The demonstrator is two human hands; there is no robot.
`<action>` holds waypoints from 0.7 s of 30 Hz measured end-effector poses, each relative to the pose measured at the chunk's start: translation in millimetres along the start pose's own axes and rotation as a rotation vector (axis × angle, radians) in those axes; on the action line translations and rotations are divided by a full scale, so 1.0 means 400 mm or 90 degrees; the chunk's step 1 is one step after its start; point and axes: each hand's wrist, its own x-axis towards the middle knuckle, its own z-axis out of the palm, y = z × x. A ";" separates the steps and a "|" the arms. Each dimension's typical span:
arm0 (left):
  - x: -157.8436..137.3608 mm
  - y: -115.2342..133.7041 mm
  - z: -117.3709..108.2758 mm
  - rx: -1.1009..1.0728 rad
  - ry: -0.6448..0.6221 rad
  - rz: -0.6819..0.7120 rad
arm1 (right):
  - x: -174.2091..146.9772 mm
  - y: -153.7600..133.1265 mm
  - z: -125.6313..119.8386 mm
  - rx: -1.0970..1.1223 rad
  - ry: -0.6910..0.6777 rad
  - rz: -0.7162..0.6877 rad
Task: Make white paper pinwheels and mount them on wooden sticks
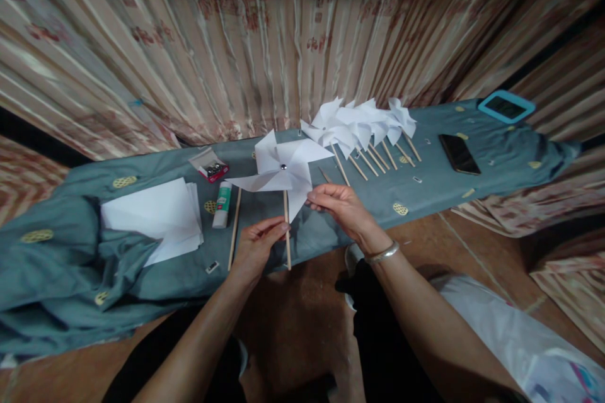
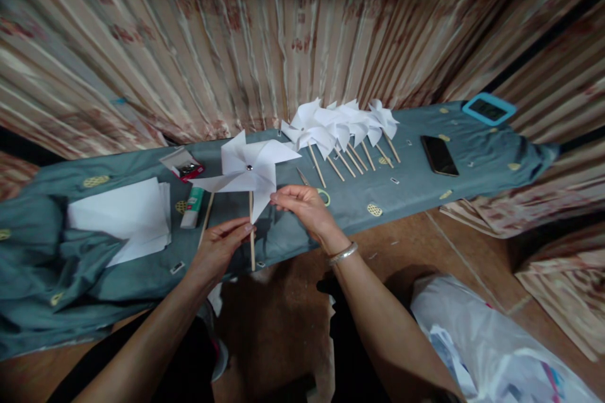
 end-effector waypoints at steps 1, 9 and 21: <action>0.000 0.000 0.000 -0.004 -0.001 -0.003 | -0.001 -0.001 0.002 0.003 -0.001 0.004; 0.000 -0.001 0.000 -0.005 0.000 -0.005 | -0.003 -0.002 0.011 0.009 -0.011 0.006; 0.002 -0.007 -0.003 -0.014 0.003 -0.003 | -0.008 -0.002 0.005 0.037 -0.015 0.019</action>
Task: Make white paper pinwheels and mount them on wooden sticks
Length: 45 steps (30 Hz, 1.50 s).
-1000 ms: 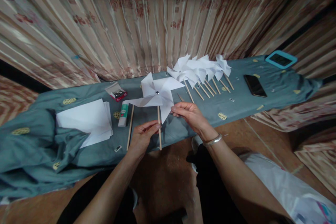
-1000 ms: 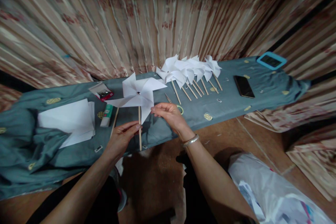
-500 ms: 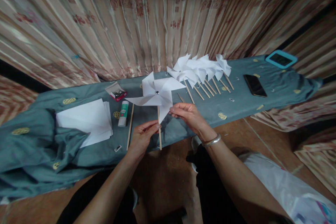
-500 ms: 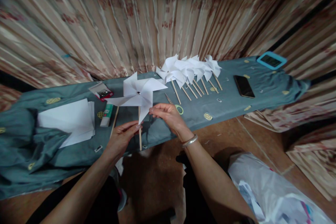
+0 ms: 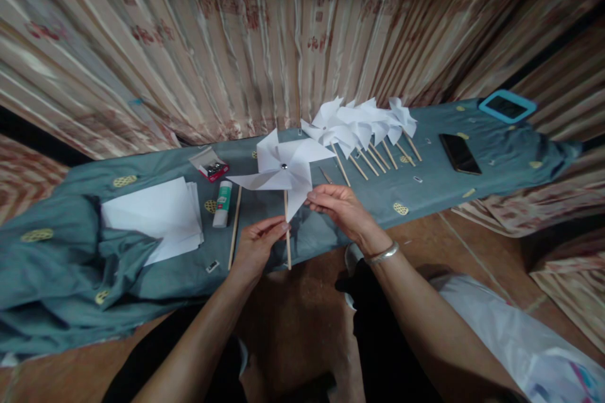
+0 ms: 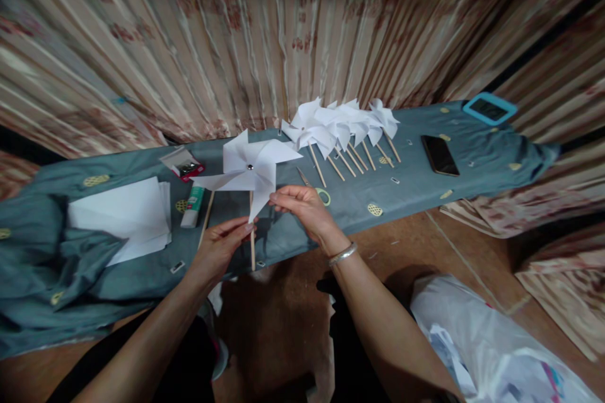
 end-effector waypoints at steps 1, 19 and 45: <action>0.000 0.001 0.000 0.000 -0.001 0.001 | 0.000 0.000 0.000 0.005 -0.001 0.003; -0.004 0.007 0.002 -0.002 0.000 -0.013 | 0.000 -0.002 0.001 0.038 -0.008 0.018; -0.006 0.009 0.007 -0.025 -0.024 0.008 | 0.000 0.021 0.026 -0.021 -0.037 0.020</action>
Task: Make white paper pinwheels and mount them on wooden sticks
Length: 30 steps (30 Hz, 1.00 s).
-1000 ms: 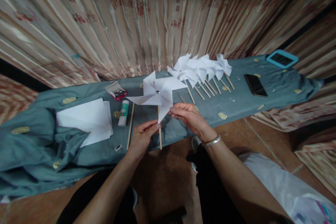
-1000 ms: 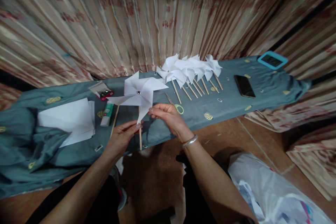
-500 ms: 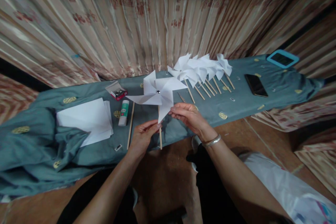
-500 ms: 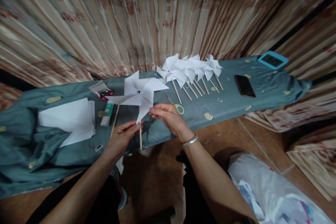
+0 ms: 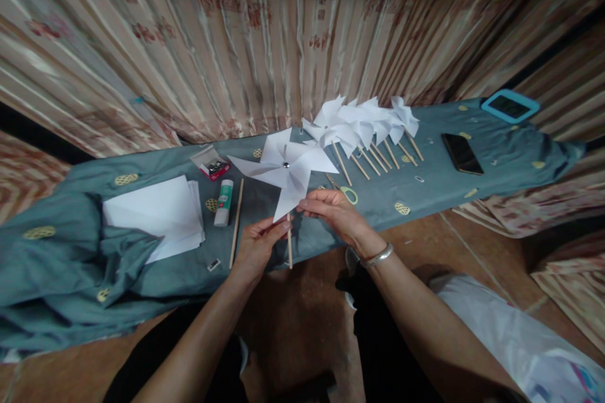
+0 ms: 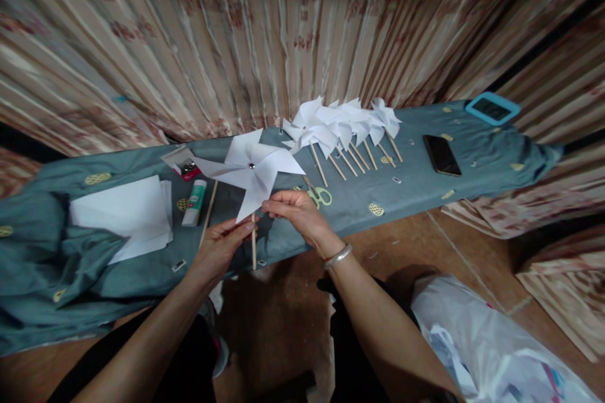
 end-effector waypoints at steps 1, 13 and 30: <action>0.000 0.000 0.000 -0.001 -0.001 0.002 | 0.001 0.001 0.002 0.000 -0.002 0.000; 0.000 0.004 -0.001 -0.021 0.018 -0.018 | 0.000 -0.004 0.004 -0.036 0.007 0.008; -0.009 0.016 -0.011 0.094 -0.021 0.022 | 0.034 -0.048 -0.140 -0.118 0.328 -0.225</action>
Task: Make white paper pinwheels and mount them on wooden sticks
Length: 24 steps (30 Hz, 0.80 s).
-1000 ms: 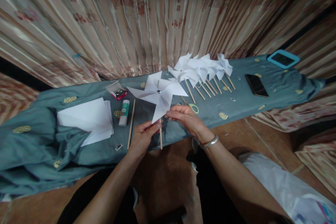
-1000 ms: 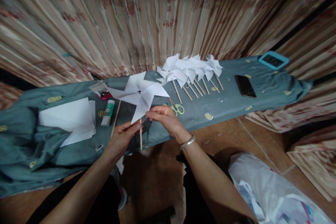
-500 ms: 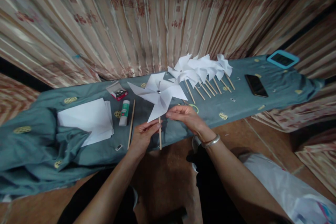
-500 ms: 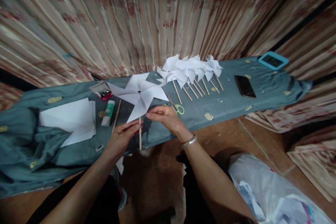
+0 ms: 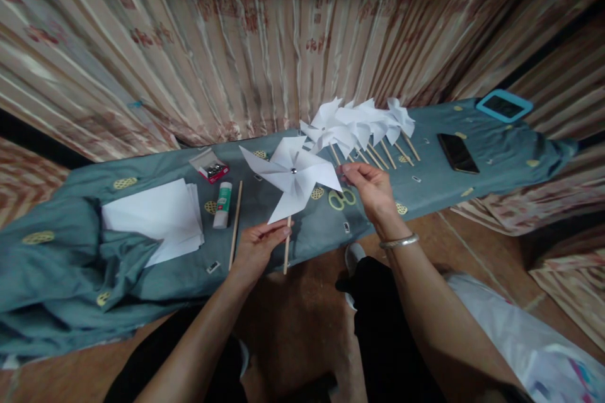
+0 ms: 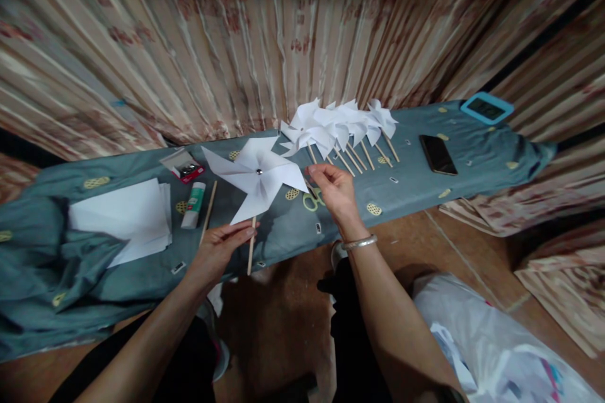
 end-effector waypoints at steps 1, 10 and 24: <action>0.000 0.000 0.000 0.002 -0.005 0.000 | -0.001 -0.002 0.002 -0.001 -0.004 -0.004; -0.007 0.008 0.002 0.011 -0.034 -0.018 | -0.007 -0.017 0.007 0.026 -0.048 0.042; -0.003 0.010 0.000 0.025 -0.025 -0.001 | -0.020 -0.019 0.017 0.053 -0.073 0.082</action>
